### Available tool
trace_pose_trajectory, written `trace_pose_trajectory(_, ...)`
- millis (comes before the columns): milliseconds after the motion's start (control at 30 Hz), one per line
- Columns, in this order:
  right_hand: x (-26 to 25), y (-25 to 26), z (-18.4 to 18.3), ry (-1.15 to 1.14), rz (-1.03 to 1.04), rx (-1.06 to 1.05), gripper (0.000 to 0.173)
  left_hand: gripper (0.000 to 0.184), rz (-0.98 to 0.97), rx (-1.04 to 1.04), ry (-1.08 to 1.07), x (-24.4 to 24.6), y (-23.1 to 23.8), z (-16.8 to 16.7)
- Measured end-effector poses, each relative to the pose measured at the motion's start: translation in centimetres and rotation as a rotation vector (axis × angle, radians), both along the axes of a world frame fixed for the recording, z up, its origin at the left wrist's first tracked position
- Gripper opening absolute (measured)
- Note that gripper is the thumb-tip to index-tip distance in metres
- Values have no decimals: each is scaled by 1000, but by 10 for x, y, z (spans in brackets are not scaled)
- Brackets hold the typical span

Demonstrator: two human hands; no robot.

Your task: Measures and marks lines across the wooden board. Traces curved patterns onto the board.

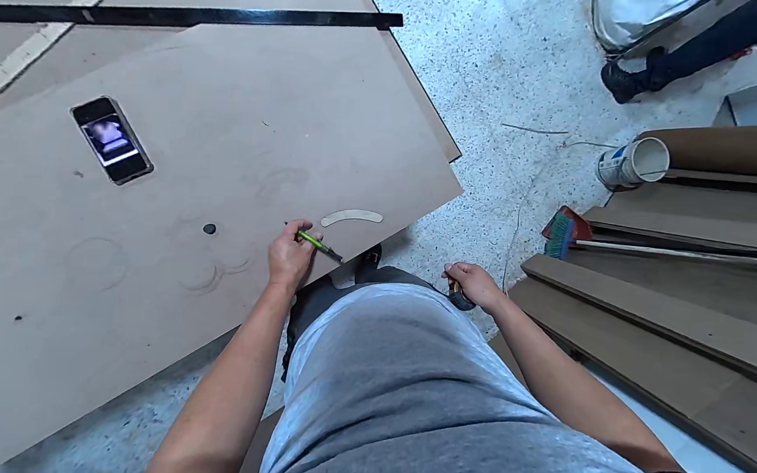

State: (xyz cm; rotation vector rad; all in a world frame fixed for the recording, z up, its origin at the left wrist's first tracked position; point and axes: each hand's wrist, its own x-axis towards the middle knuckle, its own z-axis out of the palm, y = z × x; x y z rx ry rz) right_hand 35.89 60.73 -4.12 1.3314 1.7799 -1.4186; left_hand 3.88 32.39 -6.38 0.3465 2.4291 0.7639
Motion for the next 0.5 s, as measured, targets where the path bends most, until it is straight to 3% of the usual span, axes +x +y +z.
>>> trace_pose_trajectory(200,-7,-2,-4,-3,20,8,45,28,91,-18,18,32,-42,-6)
trace_pose_trajectory(333,-41,-12,-3,72,211,188,42,36,42,8,-11,24,-20,-1)
trace_pose_trajectory(500,-110,-32,-2,435,369,446,40,40,-138,-13,66,3,22,-4)
